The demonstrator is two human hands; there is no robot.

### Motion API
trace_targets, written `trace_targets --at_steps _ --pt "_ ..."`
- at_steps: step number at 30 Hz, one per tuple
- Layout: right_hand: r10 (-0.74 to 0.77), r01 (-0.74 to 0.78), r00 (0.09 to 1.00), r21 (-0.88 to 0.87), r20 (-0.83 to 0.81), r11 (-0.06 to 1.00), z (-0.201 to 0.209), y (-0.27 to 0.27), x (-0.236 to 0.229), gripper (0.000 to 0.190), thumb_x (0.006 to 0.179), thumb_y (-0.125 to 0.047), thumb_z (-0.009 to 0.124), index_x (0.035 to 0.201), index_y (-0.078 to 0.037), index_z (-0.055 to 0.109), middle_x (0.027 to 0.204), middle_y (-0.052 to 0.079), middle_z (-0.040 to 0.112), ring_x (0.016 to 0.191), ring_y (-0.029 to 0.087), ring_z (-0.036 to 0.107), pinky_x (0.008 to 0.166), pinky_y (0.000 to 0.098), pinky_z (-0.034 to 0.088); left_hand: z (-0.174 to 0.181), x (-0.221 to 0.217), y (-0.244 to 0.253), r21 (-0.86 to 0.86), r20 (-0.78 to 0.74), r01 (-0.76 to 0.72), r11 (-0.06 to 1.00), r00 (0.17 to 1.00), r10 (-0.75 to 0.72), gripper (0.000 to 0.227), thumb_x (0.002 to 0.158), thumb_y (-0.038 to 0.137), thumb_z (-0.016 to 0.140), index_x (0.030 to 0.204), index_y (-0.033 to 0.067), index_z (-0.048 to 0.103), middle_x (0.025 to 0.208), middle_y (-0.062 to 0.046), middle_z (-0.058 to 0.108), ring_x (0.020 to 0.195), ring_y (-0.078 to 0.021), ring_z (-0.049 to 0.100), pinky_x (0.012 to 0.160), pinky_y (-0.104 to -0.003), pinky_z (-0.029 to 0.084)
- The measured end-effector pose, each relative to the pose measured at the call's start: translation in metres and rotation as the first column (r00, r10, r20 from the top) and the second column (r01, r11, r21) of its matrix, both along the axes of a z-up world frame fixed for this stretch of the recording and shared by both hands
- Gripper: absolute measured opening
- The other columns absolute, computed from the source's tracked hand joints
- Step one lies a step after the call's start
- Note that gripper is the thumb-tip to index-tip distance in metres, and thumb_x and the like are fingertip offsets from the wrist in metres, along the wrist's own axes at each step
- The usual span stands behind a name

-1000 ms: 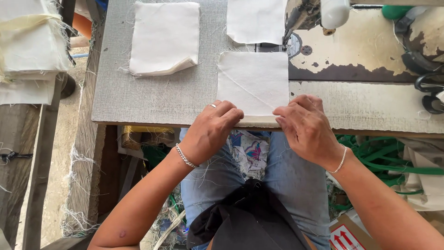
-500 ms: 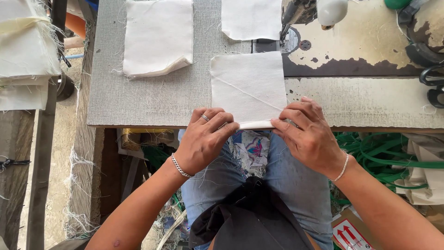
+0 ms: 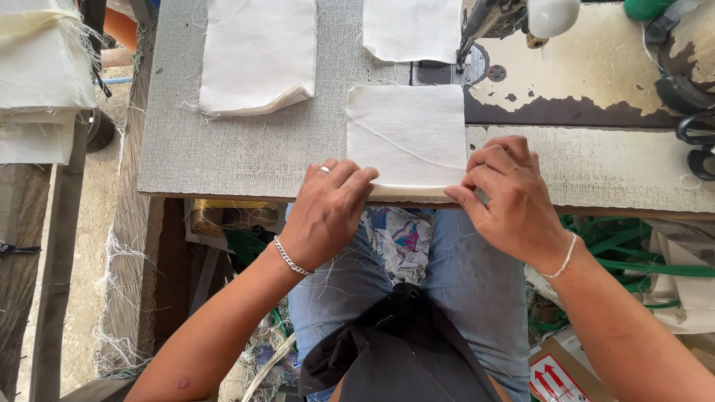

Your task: Folding and sewing the edges of small white fabric squares using an industrial sewing machine.

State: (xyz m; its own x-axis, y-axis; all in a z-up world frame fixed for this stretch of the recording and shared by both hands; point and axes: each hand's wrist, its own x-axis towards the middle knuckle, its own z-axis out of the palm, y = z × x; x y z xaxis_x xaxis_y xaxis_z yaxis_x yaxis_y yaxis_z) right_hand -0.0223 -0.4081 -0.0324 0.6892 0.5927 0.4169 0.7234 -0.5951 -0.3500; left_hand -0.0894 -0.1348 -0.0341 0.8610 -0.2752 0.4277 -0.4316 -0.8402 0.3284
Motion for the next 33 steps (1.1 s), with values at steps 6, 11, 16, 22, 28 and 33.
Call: trace_targets --at_steps 6,11,16,22,28,33 --pt "-0.065 0.037 0.987 -0.192 -0.144 0.981 0.003 -0.002 0.024 0.041 0.088 -0.039 0.082 0.064 -0.009 0.066 0.086 0.004 0.060 0.105 0.024 0.051 0.088 0.0461 0.048 0.018 0.013 0.004 0.091 -0.098 0.065 0.994 0.994 -0.056 0.014 0.096 0.010 0.064 0.106 0.0116 0.072 0.085 -0.003 0.060 0.076 -0.0236 0.061 0.068 -0.037 0.043" --pt "-0.175 0.088 0.964 -0.382 -0.199 0.920 0.022 -0.002 0.055 0.068 0.084 -0.074 0.070 0.073 -0.007 0.065 0.087 0.013 0.063 0.109 0.033 0.055 0.095 0.0576 0.045 0.056 0.038 -0.001 0.308 -0.338 0.361 0.880 0.906 -0.254 0.049 0.085 -0.002 0.059 0.124 0.0251 0.073 0.136 -0.001 0.058 0.134 -0.0345 0.043 0.105 -0.057 0.029" --pt "-0.203 0.265 0.963 -0.479 0.178 0.837 0.006 -0.014 0.102 0.079 0.079 -0.091 0.061 0.068 -0.013 0.061 0.081 -0.001 0.064 0.106 0.031 0.057 0.086 0.0602 0.045 0.054 0.087 -0.021 0.279 -0.421 0.623 0.730 0.763 -0.490 0.035 0.083 0.025 0.068 0.117 0.0220 0.075 0.148 0.005 0.056 0.151 -0.0358 0.029 0.114 -0.069 0.013" --pt "-0.098 0.107 0.966 -0.024 0.241 0.994 -0.014 -0.014 0.077 0.011 0.100 -0.026 0.072 0.104 -0.015 0.071 0.103 0.001 0.064 0.107 0.026 0.055 0.082 0.0432 0.047 0.027 0.104 -0.033 0.092 -0.330 0.626 0.774 0.753 -0.570 0.032 0.089 0.022 0.069 0.121 0.0191 0.073 0.137 -0.003 0.062 0.141 -0.0338 0.046 0.113 -0.065 0.028" --pt "-0.008 0.024 0.994 -0.148 0.113 0.989 0.000 -0.007 0.066 0.030 0.103 -0.039 0.060 0.120 -0.017 0.073 0.120 0.003 0.069 0.126 0.024 0.052 0.095 0.0483 0.041 0.013 0.094 -0.044 0.075 -0.214 0.483 0.872 0.862 -0.459 0.034 0.090 0.032 0.073 0.122 0.0222 0.071 0.141 -0.006 0.055 0.139 -0.0311 0.048 0.109 -0.058 0.035" --pt "-0.022 0.060 0.986 -0.226 0.166 0.972 -0.004 -0.001 0.084 0.032 0.103 -0.039 0.061 0.124 -0.017 0.071 0.124 0.006 0.069 0.136 0.028 0.049 0.098 0.0533 0.039 0.007 0.099 -0.048 0.089 -0.186 0.366 0.926 0.920 -0.345 0.039 0.094 0.038 0.070 0.130 0.0256 0.066 0.138 -0.006 0.057 0.137 -0.0281 0.048 0.108 -0.055 0.036"
